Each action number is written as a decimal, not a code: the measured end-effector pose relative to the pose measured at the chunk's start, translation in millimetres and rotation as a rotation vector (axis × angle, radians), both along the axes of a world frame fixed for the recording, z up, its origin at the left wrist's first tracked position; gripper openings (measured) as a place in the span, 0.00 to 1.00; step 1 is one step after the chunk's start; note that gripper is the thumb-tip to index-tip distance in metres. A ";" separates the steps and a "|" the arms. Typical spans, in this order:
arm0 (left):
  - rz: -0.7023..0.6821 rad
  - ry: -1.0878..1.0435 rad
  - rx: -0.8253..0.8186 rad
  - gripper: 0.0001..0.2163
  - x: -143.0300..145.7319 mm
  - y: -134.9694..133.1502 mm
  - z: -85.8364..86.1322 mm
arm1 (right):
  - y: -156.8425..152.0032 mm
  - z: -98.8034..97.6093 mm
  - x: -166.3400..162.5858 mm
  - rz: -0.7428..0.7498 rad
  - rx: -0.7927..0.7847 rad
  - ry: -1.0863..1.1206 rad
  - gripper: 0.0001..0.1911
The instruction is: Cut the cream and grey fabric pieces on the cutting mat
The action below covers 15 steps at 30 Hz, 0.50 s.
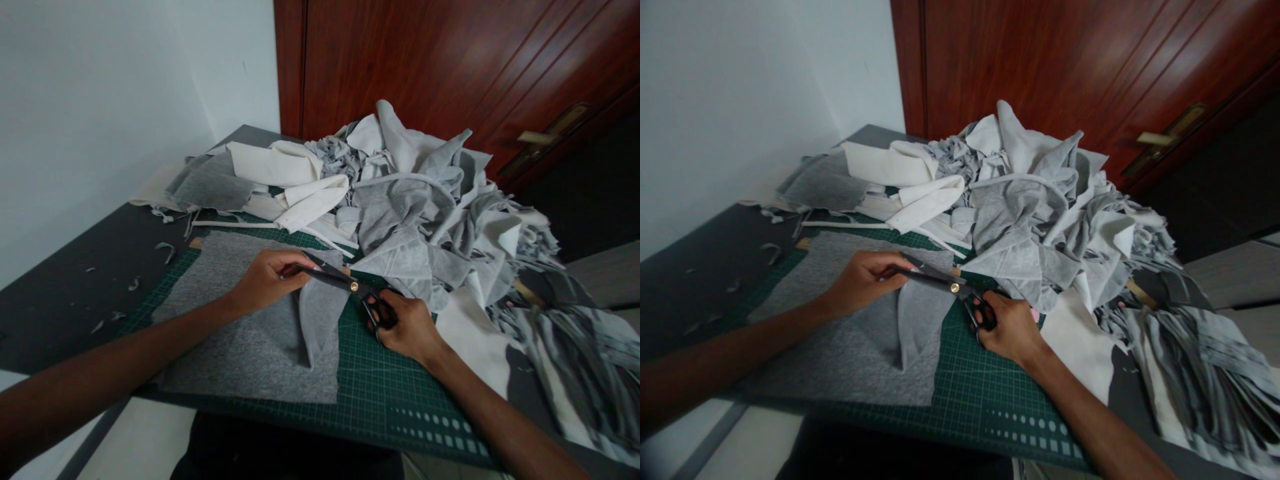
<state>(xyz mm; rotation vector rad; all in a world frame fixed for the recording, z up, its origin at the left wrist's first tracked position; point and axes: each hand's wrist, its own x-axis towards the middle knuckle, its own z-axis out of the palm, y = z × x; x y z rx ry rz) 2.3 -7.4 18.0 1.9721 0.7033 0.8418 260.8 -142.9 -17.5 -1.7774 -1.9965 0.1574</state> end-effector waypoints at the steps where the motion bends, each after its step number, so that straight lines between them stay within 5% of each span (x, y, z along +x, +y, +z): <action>1: -0.002 0.003 -0.004 0.08 -0.2 -0.1 0.3 | -0.2 0.4 -0.3 -0.005 0.003 -0.003 0.04; 15: -0.001 -0.026 -0.045 0.07 -1.1 3.3 -5.4 | 0.2 0.4 -2.9 -0.040 0.006 -0.024 0.05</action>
